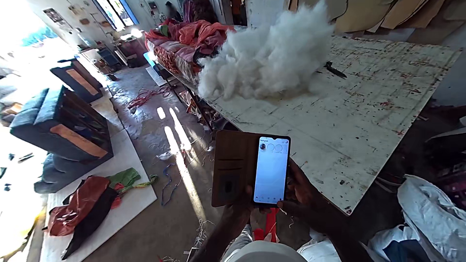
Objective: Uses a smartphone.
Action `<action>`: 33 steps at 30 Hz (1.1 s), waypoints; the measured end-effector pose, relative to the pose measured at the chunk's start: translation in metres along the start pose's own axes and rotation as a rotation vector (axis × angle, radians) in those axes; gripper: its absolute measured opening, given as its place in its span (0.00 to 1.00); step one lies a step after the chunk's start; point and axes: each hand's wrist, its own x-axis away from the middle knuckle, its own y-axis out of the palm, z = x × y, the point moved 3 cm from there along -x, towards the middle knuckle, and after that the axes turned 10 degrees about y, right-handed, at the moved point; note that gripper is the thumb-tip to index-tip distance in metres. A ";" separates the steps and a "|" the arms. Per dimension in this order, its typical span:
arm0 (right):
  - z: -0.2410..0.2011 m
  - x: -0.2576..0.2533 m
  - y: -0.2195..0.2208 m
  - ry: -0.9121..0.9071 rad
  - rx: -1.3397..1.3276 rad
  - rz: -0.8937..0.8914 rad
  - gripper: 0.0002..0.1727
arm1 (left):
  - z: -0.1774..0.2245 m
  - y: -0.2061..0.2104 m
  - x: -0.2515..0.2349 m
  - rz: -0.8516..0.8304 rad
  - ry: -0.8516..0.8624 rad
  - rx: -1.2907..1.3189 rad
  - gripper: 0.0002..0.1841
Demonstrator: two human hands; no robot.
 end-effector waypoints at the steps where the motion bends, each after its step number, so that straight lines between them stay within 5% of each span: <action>1: 0.000 0.000 0.000 0.011 0.006 0.007 0.63 | 0.000 0.000 0.000 0.001 0.002 -0.004 0.18; 33: 0.014 -0.001 0.000 -0.047 0.063 0.046 0.64 | 0.001 0.001 0.000 0.013 0.010 -0.035 0.18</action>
